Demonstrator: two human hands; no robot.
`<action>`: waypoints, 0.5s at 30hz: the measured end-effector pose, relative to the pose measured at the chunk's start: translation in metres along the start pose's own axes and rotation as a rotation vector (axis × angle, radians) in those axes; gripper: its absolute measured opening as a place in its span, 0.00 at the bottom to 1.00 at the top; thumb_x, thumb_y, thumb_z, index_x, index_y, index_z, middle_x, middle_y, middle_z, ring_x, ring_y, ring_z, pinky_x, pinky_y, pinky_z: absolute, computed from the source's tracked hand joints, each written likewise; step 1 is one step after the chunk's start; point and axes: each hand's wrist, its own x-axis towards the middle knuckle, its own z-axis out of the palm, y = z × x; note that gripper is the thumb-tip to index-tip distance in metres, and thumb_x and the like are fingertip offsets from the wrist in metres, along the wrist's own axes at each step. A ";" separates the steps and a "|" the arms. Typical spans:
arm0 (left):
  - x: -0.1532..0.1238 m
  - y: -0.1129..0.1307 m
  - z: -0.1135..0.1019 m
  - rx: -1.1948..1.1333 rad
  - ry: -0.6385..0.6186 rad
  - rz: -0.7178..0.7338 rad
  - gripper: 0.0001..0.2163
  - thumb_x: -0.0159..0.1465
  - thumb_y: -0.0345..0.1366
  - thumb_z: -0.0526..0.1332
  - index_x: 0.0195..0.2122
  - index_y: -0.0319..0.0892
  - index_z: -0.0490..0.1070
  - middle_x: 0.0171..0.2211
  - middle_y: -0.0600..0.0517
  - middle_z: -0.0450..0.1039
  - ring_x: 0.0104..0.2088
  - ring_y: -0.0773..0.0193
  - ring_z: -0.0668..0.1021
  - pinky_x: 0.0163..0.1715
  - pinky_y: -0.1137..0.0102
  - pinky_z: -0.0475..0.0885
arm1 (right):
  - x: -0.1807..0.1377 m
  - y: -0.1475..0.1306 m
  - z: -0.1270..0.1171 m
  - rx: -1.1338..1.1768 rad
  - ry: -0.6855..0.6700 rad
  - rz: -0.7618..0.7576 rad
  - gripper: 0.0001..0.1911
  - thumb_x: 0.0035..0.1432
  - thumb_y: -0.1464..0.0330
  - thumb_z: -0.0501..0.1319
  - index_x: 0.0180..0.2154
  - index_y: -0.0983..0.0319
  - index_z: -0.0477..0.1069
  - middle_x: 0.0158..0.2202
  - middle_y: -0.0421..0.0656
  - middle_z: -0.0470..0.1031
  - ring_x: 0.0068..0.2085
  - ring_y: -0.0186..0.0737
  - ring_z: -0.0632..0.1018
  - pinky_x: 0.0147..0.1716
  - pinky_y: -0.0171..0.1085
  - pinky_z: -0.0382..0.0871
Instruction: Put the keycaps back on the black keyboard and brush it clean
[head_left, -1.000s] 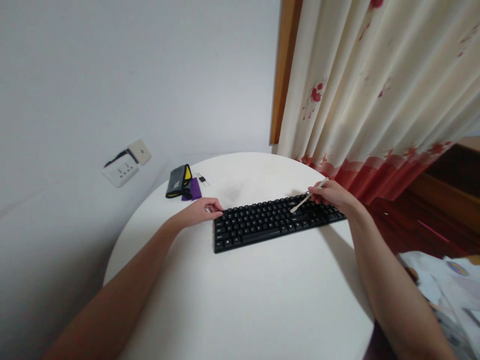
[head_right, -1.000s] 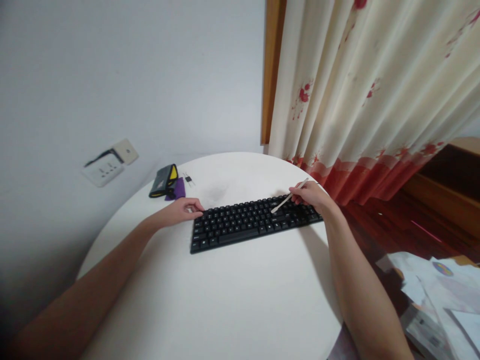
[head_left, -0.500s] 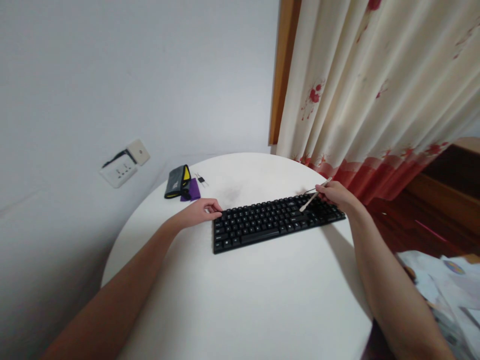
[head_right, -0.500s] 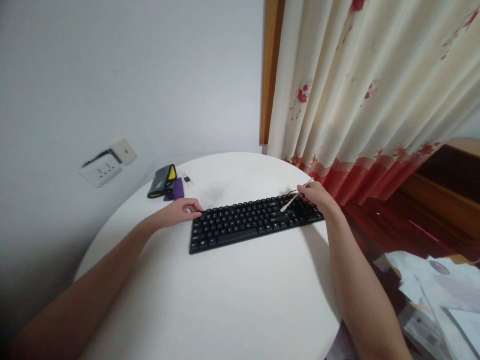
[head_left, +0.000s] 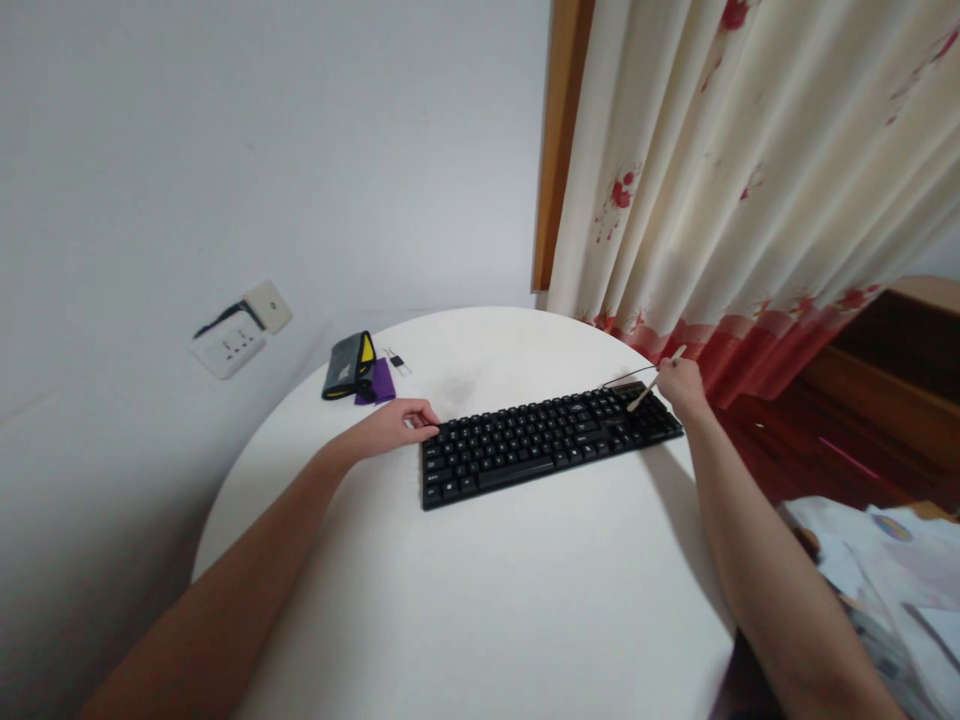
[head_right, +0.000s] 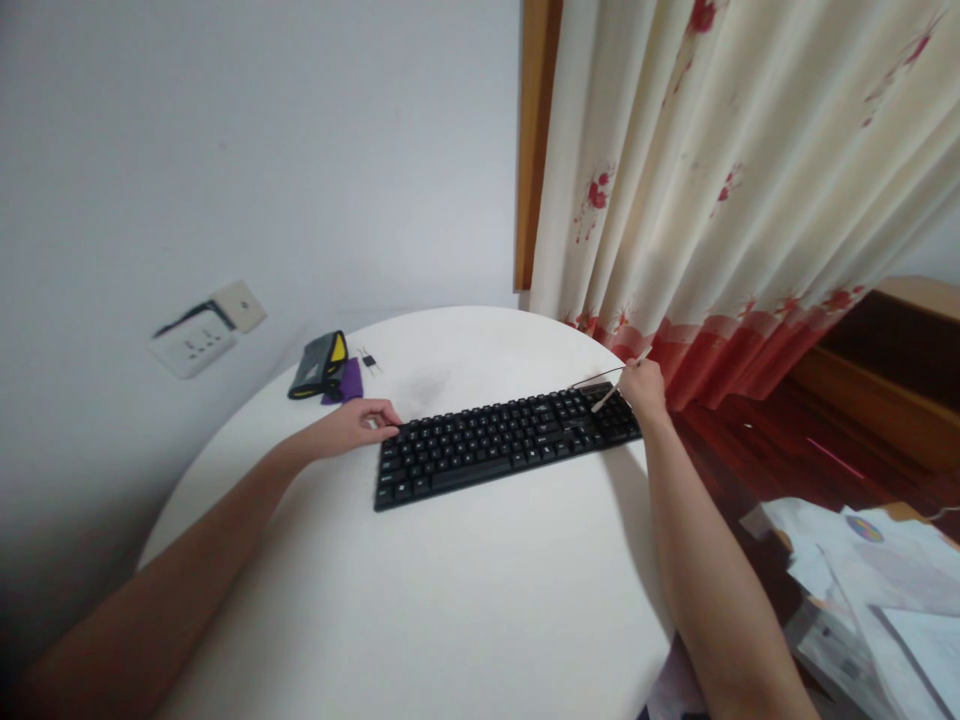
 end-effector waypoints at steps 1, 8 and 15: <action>0.000 0.000 0.000 0.001 0.000 -0.002 0.14 0.58 0.47 0.63 0.35 0.41 0.74 0.34 0.49 0.78 0.35 0.60 0.78 0.38 0.68 0.72 | 0.000 0.001 -0.001 -0.010 0.020 0.017 0.16 0.59 0.63 0.54 0.36 0.67 0.76 0.33 0.59 0.78 0.39 0.53 0.78 0.34 0.40 0.68; 0.000 0.000 0.000 -0.001 0.002 -0.004 0.15 0.57 0.48 0.63 0.35 0.41 0.74 0.35 0.49 0.78 0.36 0.60 0.78 0.39 0.67 0.72 | -0.002 0.004 -0.009 -0.053 0.174 0.168 0.19 0.62 0.65 0.53 0.45 0.69 0.76 0.42 0.65 0.76 0.43 0.57 0.78 0.37 0.45 0.70; 0.000 0.002 0.000 0.006 0.012 -0.005 0.14 0.57 0.48 0.64 0.34 0.41 0.74 0.34 0.49 0.78 0.35 0.59 0.78 0.38 0.66 0.72 | 0.002 0.012 -0.001 -0.027 0.229 0.193 0.17 0.63 0.65 0.52 0.43 0.67 0.76 0.38 0.58 0.77 0.38 0.49 0.78 0.33 0.40 0.69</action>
